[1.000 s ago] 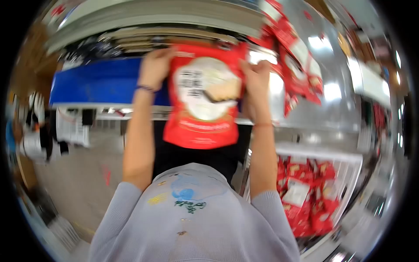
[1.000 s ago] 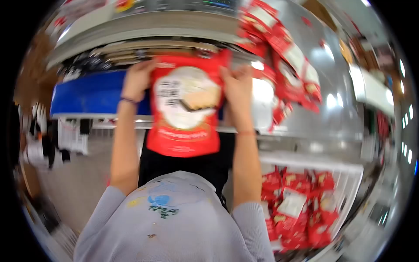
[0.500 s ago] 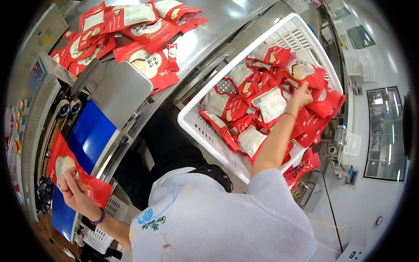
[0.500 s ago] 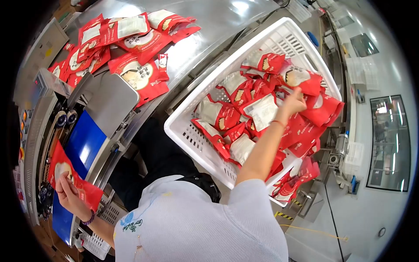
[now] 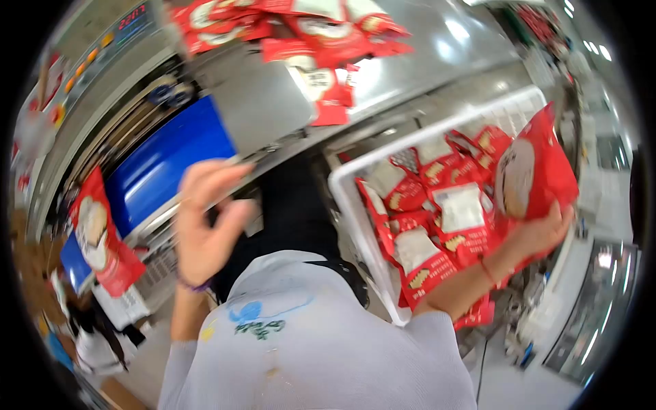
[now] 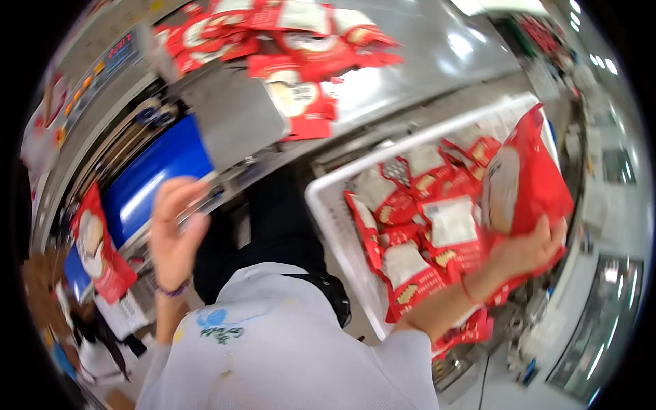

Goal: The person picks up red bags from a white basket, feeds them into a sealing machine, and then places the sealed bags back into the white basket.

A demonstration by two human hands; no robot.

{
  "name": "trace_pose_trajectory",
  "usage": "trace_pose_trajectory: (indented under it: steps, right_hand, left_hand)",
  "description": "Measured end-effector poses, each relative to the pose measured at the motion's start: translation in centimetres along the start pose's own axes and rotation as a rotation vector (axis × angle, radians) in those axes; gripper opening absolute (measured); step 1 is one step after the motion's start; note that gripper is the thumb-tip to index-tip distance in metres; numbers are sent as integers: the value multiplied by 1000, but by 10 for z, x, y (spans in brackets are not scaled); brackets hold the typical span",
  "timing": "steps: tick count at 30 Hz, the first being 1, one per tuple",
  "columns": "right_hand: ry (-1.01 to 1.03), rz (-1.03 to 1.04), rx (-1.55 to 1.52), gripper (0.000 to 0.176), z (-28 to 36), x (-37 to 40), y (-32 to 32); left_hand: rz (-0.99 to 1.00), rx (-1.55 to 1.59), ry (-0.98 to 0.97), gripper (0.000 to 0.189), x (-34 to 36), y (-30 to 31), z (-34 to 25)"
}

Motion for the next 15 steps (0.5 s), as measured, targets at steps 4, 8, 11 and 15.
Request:
trace_pose_trajectory:
  steps: [4, 8, 11, 15]
  right_hand:
    - [-386, 541, -534, 44, 54, 67, -29]
    - [-581, 1002, -719, 43, 80, 164, -79]
    - [-683, 1092, -806, 15, 112, 196, -117]
    - [-368, 1183, -547, 8, 96, 217, -154]
  left_hand:
    - [198, 253, -173, 81, -13, -27, -5]
    - [187, 695, 108, 22, 2, -9, 5]
    - [-66, 747, 264, 10, 7, 19, 42]
    - [-275, 657, 223, 4, 0, 40, 52]
Point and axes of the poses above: each hand's wrist, its own x-axis away from the middle knuckle, its own y-axis out of the back of the hand, z = x × y, the point moved 3 cm from there along -x, towards the middle knuckle, and after that the axes turned 7 degrees about -x, right-handed, at the moved point
